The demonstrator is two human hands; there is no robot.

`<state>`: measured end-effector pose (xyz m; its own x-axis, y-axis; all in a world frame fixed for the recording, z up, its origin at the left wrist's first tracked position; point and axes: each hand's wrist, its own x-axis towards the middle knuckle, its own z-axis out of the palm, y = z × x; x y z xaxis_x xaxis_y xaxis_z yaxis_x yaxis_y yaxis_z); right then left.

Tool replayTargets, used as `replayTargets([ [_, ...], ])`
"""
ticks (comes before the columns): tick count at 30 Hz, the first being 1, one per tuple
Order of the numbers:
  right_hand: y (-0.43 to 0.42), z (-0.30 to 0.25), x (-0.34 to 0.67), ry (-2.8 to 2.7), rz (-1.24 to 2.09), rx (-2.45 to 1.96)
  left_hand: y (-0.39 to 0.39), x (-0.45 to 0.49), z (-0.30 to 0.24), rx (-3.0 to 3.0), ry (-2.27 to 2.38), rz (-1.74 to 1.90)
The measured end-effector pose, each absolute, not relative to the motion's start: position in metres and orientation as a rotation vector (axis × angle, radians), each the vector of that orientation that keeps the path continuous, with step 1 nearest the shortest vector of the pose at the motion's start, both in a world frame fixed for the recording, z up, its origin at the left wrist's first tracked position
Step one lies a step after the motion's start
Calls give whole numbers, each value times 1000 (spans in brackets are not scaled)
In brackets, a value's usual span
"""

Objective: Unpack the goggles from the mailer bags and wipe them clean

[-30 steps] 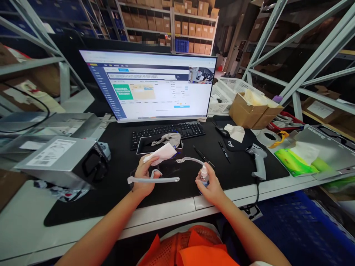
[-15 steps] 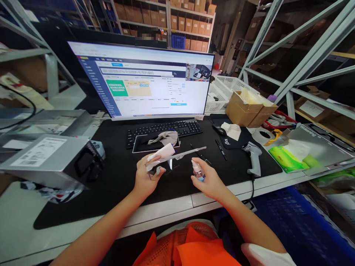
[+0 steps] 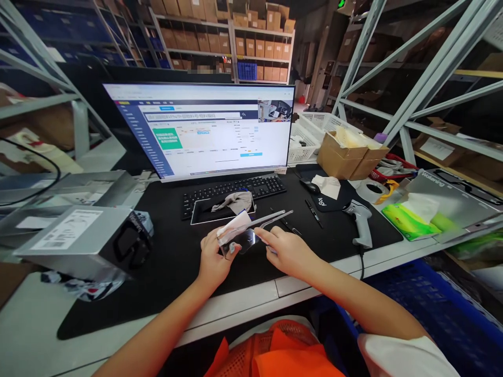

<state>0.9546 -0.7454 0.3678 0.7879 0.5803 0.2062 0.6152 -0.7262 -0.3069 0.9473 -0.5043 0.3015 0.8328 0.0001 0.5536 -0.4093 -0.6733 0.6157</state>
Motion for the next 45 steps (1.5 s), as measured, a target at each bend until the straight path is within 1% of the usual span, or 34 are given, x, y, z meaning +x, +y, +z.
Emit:
replayTargets([
  [4, -788, 373, 935, -542, -393, -2498, -502, 951, 302, 2193, -316, 725],
  [7, -845, 382, 933, -81, -657, -2567, -500, 951, 307, 2198, -344, 754],
  [9, -890, 388, 946, 335, -828, -2666, -499, 950, 311, 2209, -366, 773],
  [10, -913, 390, 956, 557, -846, -2720, -499, 950, 312, 2219, -370, 779],
  [12, -957, 390, 978, 874, -746, -2783, -499, 949, 314, 2249, -350, 759],
  [15, -1007, 381, 1003, 1028, -513, -2773, -498, 948, 314, 2294, -290, 690],
  [17, -1028, 372, 1011, 1081, -476, -2715, -497, 949, 314, 2304, -281, 689],
  [23, -1057, 350, 1013, 1234, -536, -2597, -494, 954, 309, 2140, -342, 707],
  [30, -1063, 343, 1017, 1335, -514, -2510, -490, 950, 302, 1937, -338, 549],
  [37, -1069, 339, 1009, 1343, -468, -2492, -491, 947, 307, 1802, -240, 465],
  [38, -1068, 339, 1006, 1360, -504, -2491, -492, 946, 307, 1770, -215, 438],
  [40, -1059, 340, 997, 1382, -688, -2487, -493, 945, 307, 1692, -175, 380],
  [42, -1032, 342, 989, 1248, -898, -2468, -496, 945, 307, 1592, -138, 327],
  [43, -1011, 344, 985, 1088, -921, -2449, -498, 944, 306, 1538, -115, 301],
  [44, -985, 346, 981, 870, -868, -2427, -500, 944, 305, 1487, -93, 276],
  [45, -956, 348, 979, 612, -731, -2376, -502, 943, 305, 1437, -70, 252],
])
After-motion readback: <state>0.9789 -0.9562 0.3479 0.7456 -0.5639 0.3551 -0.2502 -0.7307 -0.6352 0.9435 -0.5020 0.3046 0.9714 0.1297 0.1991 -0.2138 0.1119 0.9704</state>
